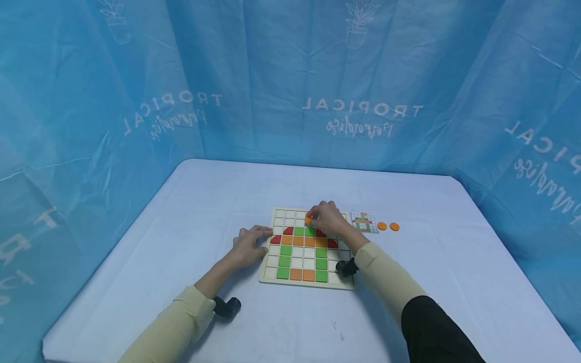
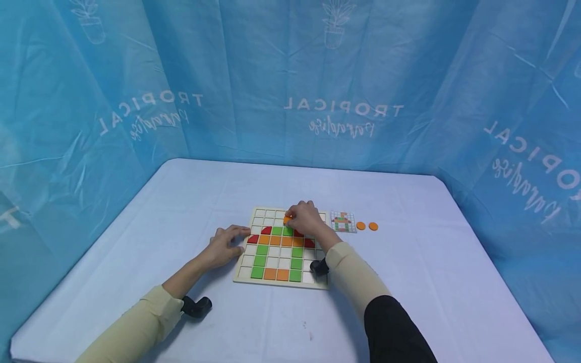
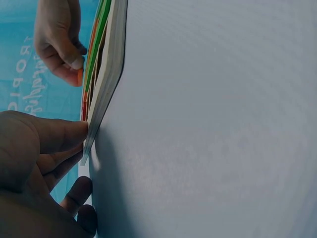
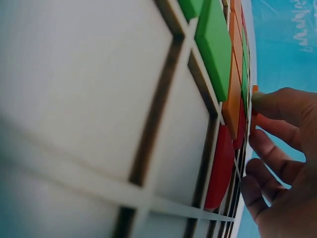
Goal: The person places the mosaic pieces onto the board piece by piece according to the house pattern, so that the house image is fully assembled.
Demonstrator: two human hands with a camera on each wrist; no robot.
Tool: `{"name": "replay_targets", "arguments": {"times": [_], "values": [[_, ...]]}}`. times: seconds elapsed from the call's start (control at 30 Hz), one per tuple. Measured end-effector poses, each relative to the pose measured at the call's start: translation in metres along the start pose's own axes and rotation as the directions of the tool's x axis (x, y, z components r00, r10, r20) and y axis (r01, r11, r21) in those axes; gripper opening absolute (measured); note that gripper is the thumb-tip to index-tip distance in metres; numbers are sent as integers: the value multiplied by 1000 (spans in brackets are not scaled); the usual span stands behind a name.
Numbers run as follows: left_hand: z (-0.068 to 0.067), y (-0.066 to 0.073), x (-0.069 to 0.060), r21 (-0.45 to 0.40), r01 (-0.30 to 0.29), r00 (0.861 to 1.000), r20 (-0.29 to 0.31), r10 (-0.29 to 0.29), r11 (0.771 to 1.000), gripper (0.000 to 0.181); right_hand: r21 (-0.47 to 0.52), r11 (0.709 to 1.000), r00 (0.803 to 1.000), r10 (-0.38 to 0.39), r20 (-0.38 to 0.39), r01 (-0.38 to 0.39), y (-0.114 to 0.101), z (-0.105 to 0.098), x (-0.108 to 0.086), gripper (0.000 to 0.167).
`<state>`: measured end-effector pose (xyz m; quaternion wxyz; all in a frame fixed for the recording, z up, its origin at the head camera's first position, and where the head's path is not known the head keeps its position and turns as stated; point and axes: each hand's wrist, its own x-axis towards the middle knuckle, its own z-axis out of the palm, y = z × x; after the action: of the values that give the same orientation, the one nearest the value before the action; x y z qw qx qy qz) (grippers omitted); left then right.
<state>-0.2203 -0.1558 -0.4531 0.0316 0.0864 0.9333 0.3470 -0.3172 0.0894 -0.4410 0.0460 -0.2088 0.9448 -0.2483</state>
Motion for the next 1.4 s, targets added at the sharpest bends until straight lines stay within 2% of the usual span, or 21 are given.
{"name": "replay_targets", "arguments": {"times": [0.1,0.33,0.67,0.83,0.97,1.17,1.4], "values": [[0,0,0,-6,-1,1000,0,1,1000,46,-22,1000,1000,1,8,-1,3,2,1,25],[0,0,1,-12,1,1000,-1,-1,1000,47,-1,1000,1000,-4,15,4,4,3,-1,25],[0,-1,0,-11,-9,1000,-1,9,1000,46,6,999,998,-54,13,54,5,2,-3,24],[0,-1,0,-8,-11,1000,-1,11,1000,46,45,998,999,-45,12,44,6,-1,-6,26],[1,-1,0,-12,-6,1000,0,6,1000,46,104,994,999,-36,-21,38,8,-7,-12,29],[2,0,0,-13,5,1000,4,-5,1000,47,134,990,994,-27,-108,41,26,-26,-27,31],[1,0,0,-13,13,1000,5,-13,1000,47,80,994,982,90,-169,-77,60,-49,-49,31]]}}
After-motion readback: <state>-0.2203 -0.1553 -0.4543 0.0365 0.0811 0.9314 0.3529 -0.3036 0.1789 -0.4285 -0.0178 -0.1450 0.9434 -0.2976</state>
